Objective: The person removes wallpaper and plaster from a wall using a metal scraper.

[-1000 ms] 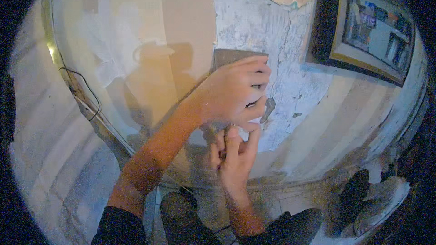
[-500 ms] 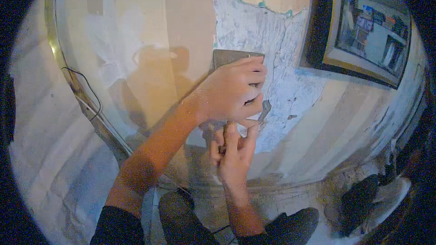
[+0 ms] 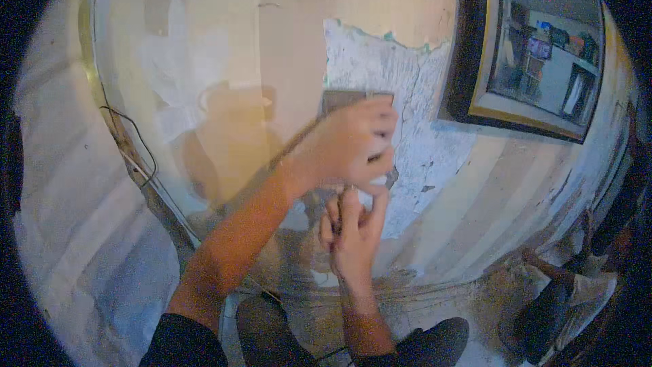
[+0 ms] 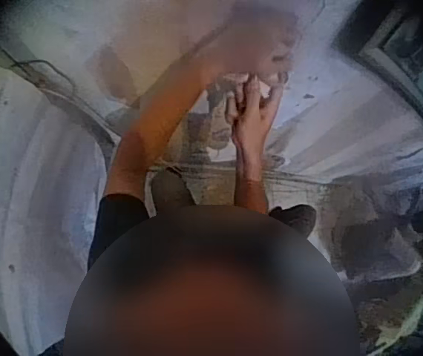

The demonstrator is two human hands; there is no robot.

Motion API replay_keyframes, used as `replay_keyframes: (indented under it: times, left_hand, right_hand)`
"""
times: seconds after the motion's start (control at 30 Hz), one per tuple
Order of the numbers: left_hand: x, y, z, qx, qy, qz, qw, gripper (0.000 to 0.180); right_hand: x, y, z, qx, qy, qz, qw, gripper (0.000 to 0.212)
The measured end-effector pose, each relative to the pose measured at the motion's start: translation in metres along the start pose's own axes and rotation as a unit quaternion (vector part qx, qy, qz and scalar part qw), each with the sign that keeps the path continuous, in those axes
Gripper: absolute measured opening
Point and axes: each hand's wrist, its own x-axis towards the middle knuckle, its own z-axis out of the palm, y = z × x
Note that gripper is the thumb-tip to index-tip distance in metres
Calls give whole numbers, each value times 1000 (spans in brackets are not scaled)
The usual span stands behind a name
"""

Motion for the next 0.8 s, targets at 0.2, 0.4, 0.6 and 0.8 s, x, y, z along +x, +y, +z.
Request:
replay_keyframes:
  times: [0.2,0.4,0.6,0.8]
  left_hand:
    - [3,-4,6,-45,160,-91,982,22]
    - [4,-8,3,-23,142,-47,989,20]
    - [7,-8,-5,-36,63,-46,996,18]
    - [10,-12,-7,-31,136,-54,989,21]
  right_hand:
    - [5,-7,-3,-35,-32,-44,998,12]
    - [8,-5,-2,-30,-32,-35,998,13]
    - [9,-5,0,-31,24,57,998,13]
    - [14,-3,6,-28,-10,-12,999,12]
